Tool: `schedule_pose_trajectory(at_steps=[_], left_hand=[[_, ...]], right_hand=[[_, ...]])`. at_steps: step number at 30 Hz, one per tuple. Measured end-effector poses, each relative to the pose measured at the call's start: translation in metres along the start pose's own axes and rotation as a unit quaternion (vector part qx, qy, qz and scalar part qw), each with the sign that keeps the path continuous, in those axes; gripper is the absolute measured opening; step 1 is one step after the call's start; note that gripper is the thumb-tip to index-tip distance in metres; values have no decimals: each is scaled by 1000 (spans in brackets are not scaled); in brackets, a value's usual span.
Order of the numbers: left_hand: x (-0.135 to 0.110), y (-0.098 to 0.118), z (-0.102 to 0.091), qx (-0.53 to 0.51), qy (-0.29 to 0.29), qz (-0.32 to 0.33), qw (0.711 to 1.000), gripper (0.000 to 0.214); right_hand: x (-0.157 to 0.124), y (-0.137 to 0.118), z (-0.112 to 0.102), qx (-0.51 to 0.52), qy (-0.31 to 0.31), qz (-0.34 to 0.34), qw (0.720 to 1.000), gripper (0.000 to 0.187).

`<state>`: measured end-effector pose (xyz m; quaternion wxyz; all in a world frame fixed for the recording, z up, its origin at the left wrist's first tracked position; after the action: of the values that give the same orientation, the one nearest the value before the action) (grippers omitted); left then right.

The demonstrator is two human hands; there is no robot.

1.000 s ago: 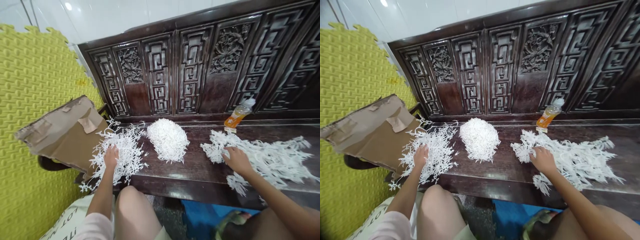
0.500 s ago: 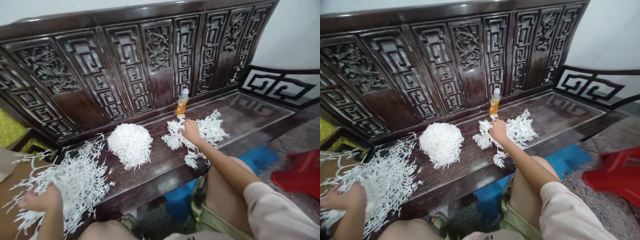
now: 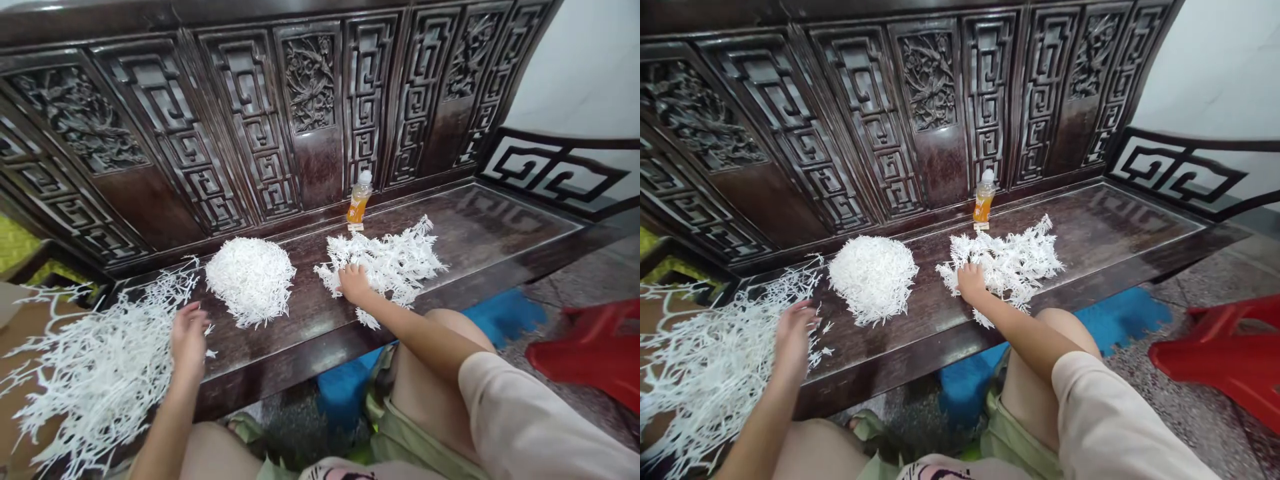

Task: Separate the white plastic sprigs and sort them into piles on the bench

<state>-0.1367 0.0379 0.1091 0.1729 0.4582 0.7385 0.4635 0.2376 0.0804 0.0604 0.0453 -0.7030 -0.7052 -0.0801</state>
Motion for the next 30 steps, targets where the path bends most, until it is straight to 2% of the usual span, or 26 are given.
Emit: schedule_pose_trajectory(at_steps=[2,4,7,10,12,15,17,18,21,24,26,28,29,30], left_hand=[[-33,17,38,-39,-117,14,992,38],[-62,25,64,-39,-211,33,976,35],[-94,22,85,-21,-302,60,951,27],[-116,14,93,-6,-361,60,930,23],[-125,13,95,6,-384,70,921,22],[-131,18,97,25,-395,105,912,20],[-132,20,99,39,-391,123,911,20],[-132,20,100,46,-389,129,911,20],[-136,17,104,60,-393,148,906,19],[-140,13,109,59,-408,161,897,19],[-141,11,111,52,-412,166,895,18],[-139,10,114,42,-409,169,896,17],[-138,9,114,40,-407,170,897,16],[-137,9,115,40,-405,171,898,16]], right_hand=[[-2,2,0,6,9,-5,1000,30],[-1,4,-7,40,31,2,999,24],[1,6,-30,118,99,33,987,26],[3,13,-63,206,211,63,953,30],[4,28,-86,251,300,102,914,35],[10,66,-112,292,431,166,838,43],[20,97,-126,328,489,179,788,48],[27,112,-134,344,503,178,773,49],[55,153,-170,393,491,173,758,48],[80,187,-228,456,446,215,740,42],[91,200,-275,469,434,199,743,44],[95,206,-316,441,476,158,744,52],[96,206,-331,422,484,131,755,57],[97,203,-339,402,470,106,778,61]])
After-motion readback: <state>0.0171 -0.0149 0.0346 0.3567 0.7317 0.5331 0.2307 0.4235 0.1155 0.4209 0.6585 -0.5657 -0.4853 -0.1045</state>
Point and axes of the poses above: each hand's wrist, its own x-axis towards the middle knuckle, its own z-axis out of the palm, y = z × x, the point moved 3 cm from there along x, towards the middle knuckle, and after that the axes turned 9 degrees about y, right-handed, at the moved point
